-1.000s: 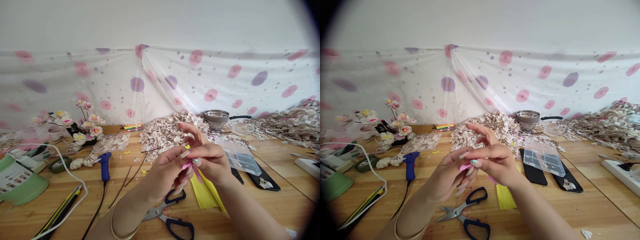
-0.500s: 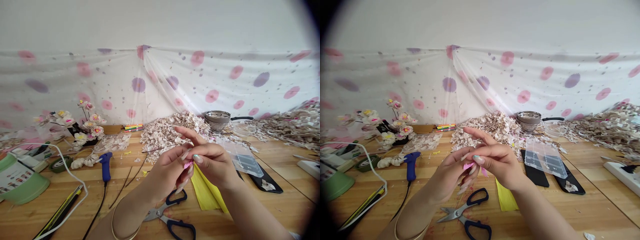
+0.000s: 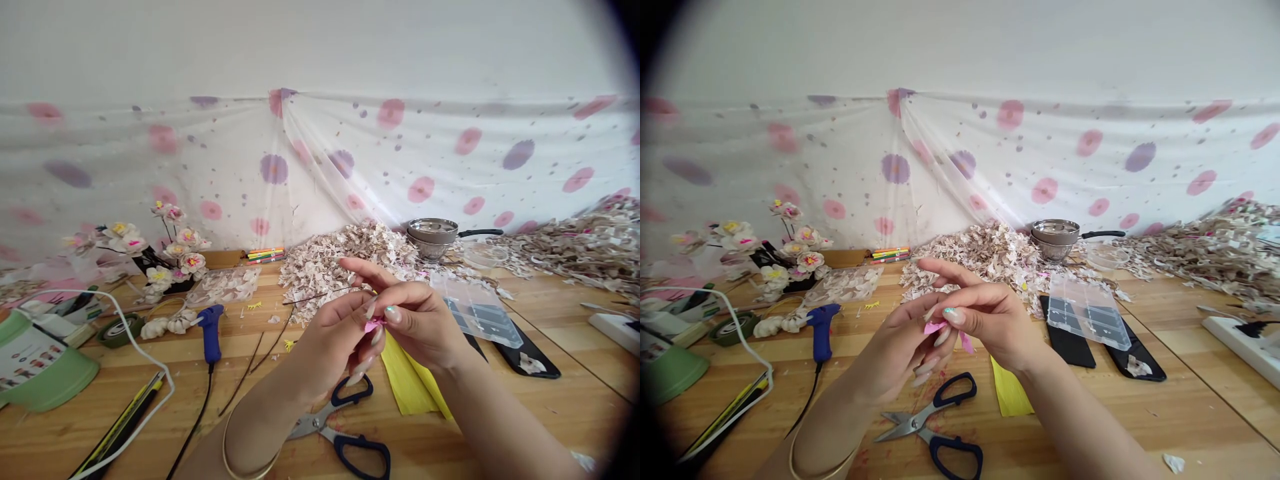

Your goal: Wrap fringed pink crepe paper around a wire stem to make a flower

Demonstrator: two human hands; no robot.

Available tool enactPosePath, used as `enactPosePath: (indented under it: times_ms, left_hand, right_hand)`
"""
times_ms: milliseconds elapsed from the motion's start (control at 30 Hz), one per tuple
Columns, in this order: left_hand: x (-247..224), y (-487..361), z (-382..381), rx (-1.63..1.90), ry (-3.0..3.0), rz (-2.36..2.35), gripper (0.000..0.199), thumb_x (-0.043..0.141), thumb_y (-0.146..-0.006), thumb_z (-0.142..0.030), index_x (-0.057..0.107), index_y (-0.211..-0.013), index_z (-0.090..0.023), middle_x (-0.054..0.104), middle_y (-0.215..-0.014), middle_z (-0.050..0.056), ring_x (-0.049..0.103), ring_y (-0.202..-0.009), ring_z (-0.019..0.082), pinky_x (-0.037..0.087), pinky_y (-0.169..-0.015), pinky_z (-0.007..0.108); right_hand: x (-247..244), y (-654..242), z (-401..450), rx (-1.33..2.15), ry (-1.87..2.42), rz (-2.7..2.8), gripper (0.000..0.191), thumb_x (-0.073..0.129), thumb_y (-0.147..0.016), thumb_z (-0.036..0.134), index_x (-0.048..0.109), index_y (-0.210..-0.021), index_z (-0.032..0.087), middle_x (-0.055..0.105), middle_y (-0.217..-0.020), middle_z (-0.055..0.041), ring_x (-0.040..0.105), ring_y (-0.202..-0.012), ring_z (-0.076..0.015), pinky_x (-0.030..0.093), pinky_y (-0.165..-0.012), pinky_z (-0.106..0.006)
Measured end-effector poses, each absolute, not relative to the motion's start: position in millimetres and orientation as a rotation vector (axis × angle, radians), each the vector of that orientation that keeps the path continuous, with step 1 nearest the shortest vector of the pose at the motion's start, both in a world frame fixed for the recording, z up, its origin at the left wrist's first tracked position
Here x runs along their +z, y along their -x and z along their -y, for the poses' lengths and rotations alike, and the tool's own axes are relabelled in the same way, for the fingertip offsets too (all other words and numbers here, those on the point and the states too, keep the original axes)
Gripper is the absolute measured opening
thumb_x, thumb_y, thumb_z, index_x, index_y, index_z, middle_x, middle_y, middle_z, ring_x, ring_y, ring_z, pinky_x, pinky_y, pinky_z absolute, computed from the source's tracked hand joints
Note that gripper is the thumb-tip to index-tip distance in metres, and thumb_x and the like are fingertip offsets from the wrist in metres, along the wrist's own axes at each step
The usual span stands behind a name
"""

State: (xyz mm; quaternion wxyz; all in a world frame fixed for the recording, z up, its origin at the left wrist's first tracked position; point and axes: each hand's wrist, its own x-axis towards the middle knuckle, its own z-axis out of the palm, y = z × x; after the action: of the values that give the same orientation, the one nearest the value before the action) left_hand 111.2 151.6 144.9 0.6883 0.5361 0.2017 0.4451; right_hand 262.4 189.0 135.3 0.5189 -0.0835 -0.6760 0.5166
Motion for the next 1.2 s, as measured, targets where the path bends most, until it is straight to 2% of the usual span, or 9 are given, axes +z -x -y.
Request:
enactPosePath:
  times_ms: [167,400,600,800,1200]
  left_hand:
    - [146.0,-108.8,-150.9,0.985,-1.143,-0.456,0.037,0.064,-0.090,-0.045,0.046,-0.072,-0.019,0.041,-0.052,-0.008,0.028,-0.040,0.003,0.023,-0.034,0.013]
    - [142.5,-112.2,-150.8,1.042,-1.227,-0.488,0.039,0.062,-0.091,-0.050,0.047,-0.073,-0.019,0.042,-0.052,-0.008,0.029,-0.040,0.004,0.024,-0.035,0.015]
    - [144.9,-112.8,-149.1,1.094,-1.259,-0.565,0.037,0.063,-0.090,-0.050,0.048,-0.078,-0.019,0.043,-0.055,-0.008,0.032,-0.042,0.004,0.026,-0.037,0.015]
    - [145.4,-114.3,-146.8,1.086,-1.266,-0.566,0.037,0.061,-0.091,-0.050,0.047,-0.078,-0.019,0.043,-0.054,-0.009,0.032,-0.041,0.004,0.025,-0.037,0.015]
    - [142.4,-109.1,-146.2,0.997,-1.253,-0.522,0.037,0.062,-0.091,-0.051,0.048,-0.079,-0.019,0.042,-0.053,-0.009,0.028,-0.040,0.003,0.024,-0.037,0.014]
  right_hand:
    - [134.5,-263.4,-189.6,1.222,0.217,1.618,0.010,0.079,-0.084,0.031,0.082,-0.092,0.036,0.067,-0.136,-0.0013,0.066,-0.118,-0.0233,0.054,-0.103,-0.042]
    - [135.5,-257.2,-186.1,1.245,0.246,1.508,0.006,0.083,-0.078,0.034,0.082,-0.083,0.036,0.072,-0.128,-0.0017,0.070,-0.109,-0.0218,0.057,-0.095,-0.039]
    - [134.4,-256.2,-186.7,1.276,0.229,1.526,0.006,0.077,-0.084,0.034,0.082,-0.086,0.034,0.070,-0.132,-0.0034,0.059,-0.131,-0.0267,0.055,-0.099,-0.041]
    - [131.4,-254.8,-186.0,1.318,0.221,1.476,0.006,0.079,-0.083,0.035,0.082,-0.088,0.035,0.068,-0.134,-0.0015,0.069,-0.114,-0.0215,0.058,-0.093,-0.035]
    - [133.6,-256.3,-185.1,1.342,0.179,1.447,0.009,0.086,-0.075,0.032,0.081,-0.080,0.039,0.071,-0.129,0.0033,0.067,-0.106,-0.0181,0.054,-0.097,-0.036]
